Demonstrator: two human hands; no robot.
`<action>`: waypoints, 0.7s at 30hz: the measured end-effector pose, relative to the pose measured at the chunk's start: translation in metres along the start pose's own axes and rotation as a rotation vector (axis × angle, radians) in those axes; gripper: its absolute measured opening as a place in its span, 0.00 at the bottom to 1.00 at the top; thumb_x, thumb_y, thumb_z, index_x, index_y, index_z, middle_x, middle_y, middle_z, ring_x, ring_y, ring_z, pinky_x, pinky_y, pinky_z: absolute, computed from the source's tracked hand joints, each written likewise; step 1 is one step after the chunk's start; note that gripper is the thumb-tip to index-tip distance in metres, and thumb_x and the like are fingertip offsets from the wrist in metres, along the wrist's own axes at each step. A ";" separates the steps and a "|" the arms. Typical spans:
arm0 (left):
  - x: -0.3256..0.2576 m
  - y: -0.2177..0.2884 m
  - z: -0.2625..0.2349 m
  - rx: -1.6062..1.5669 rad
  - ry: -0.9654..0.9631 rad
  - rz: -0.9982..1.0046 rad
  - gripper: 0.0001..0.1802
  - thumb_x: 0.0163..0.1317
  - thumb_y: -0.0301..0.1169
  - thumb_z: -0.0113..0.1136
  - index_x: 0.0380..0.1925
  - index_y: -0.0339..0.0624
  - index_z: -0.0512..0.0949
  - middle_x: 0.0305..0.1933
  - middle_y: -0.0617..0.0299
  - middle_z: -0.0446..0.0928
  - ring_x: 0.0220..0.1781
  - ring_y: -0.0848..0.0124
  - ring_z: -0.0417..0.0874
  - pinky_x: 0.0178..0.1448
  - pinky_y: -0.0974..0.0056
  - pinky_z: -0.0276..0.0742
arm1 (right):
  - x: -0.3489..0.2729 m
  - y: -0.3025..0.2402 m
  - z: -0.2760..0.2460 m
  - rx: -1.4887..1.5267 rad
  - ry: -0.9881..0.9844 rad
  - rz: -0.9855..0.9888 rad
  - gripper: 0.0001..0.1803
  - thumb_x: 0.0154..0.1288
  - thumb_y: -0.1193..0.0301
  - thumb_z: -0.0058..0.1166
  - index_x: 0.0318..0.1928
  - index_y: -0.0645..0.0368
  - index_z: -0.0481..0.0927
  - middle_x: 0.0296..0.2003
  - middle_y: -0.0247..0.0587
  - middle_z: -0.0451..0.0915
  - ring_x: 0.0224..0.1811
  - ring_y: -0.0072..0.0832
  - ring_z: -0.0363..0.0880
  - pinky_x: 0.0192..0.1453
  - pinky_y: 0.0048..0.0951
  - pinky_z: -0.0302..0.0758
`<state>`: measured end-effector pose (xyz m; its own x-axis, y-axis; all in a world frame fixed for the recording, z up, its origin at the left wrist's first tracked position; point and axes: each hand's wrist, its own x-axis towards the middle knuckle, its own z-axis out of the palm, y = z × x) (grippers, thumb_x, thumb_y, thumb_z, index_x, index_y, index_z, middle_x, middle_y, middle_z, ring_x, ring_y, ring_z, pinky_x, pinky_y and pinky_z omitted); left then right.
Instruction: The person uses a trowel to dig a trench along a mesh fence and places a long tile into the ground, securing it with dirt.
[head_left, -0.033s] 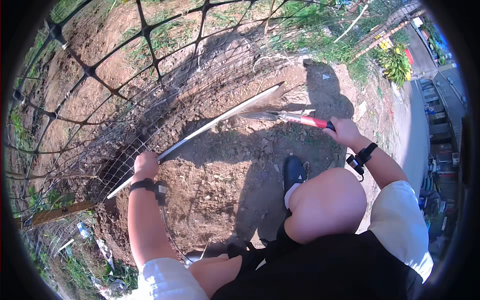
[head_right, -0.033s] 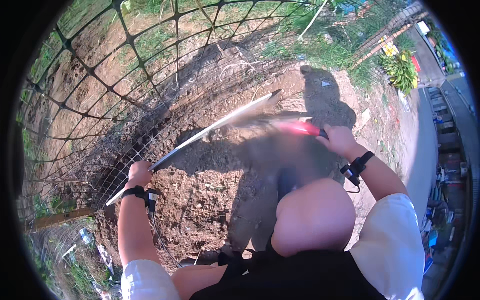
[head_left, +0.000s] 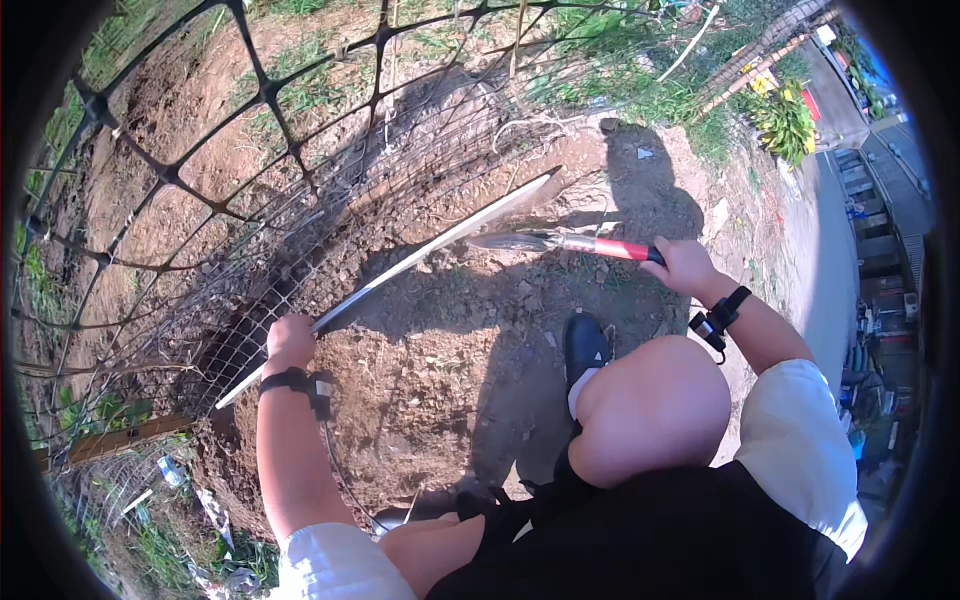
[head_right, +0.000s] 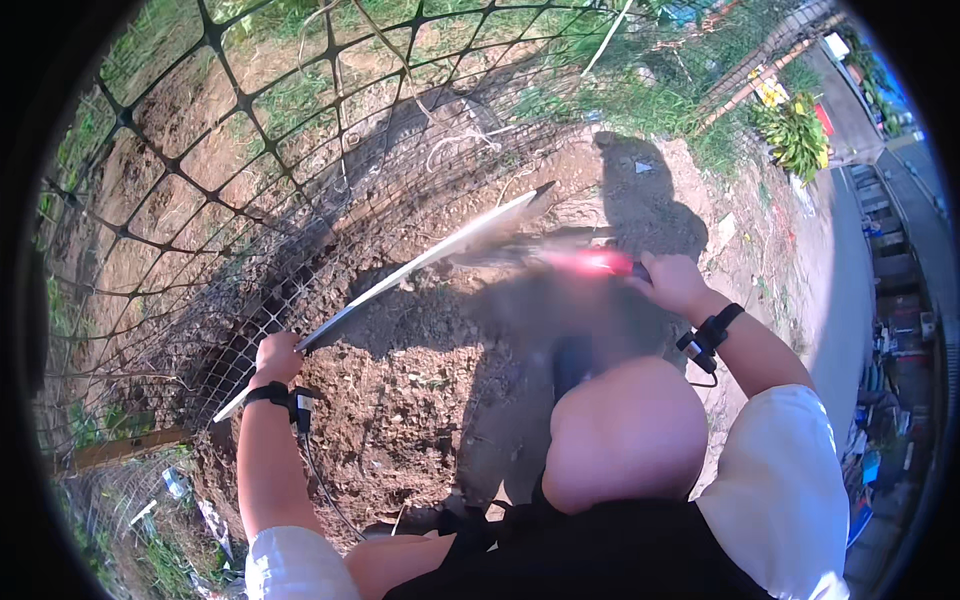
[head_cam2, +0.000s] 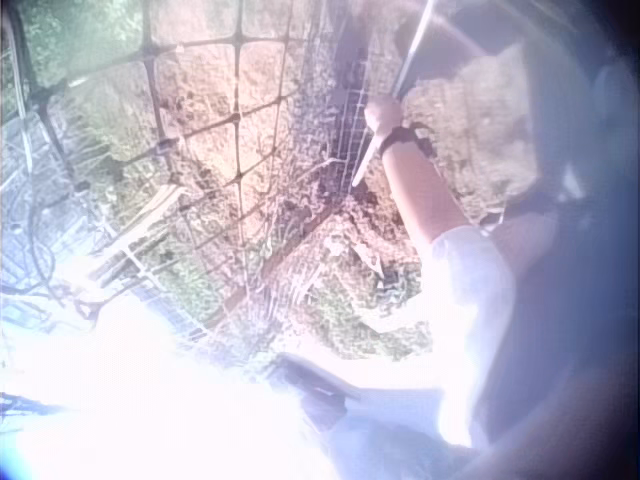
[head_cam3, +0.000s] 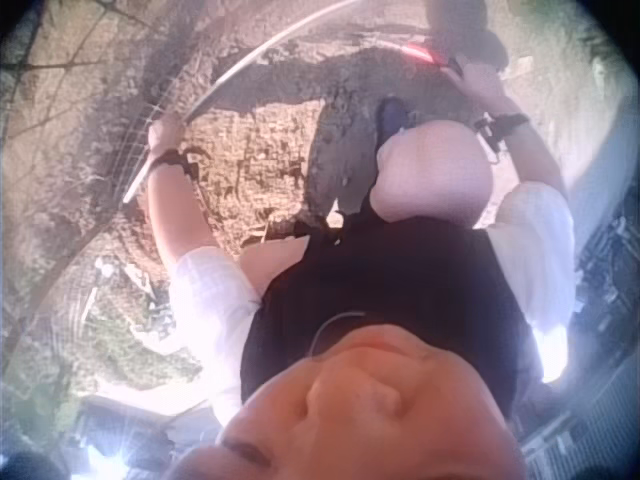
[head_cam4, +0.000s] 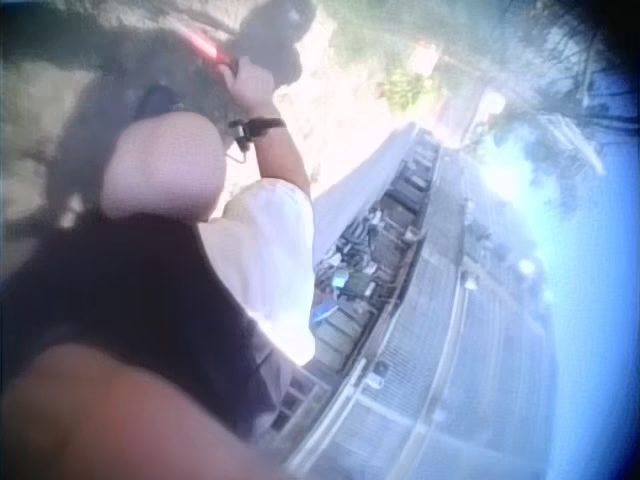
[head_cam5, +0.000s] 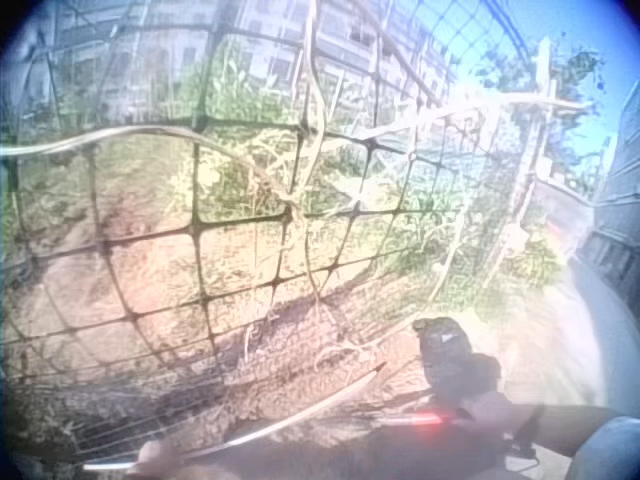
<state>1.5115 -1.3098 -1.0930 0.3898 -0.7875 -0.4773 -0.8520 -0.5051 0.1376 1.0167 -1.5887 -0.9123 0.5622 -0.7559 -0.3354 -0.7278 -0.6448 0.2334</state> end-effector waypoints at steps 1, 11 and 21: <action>-0.001 0.001 -0.001 0.010 0.039 0.015 0.08 0.47 0.29 0.54 0.28 0.49 0.80 0.34 0.57 0.78 0.39 0.59 0.79 0.43 0.61 0.75 | -0.007 0.004 0.004 0.015 -0.008 -0.002 0.20 0.56 0.53 0.47 0.35 0.59 0.71 0.25 0.50 0.77 0.29 0.47 0.77 0.34 0.42 0.72; -0.005 0.008 -0.006 0.022 0.065 0.081 0.09 0.46 0.30 0.59 0.30 0.45 0.80 0.31 0.53 0.78 0.37 0.57 0.79 0.43 0.58 0.74 | -0.173 0.075 0.071 0.538 0.050 0.645 0.21 0.62 0.55 0.44 0.33 0.63 0.73 0.19 0.44 0.72 0.24 0.38 0.72 0.31 0.36 0.68; -0.001 0.013 -0.006 0.047 0.014 0.079 0.09 0.46 0.27 0.56 0.31 0.43 0.79 0.33 0.50 0.78 0.39 0.54 0.78 0.44 0.57 0.74 | -0.227 0.055 0.125 1.231 -0.494 1.034 0.25 0.64 0.49 0.38 0.24 0.59 0.68 0.13 0.33 0.66 0.10 0.22 0.65 0.14 0.24 0.64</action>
<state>1.5019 -1.3175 -1.0852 0.3256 -0.8293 -0.4541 -0.8956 -0.4244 0.1329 0.7997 -1.4389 -0.9375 -0.3094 -0.5172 -0.7980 -0.6740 0.7112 -0.1996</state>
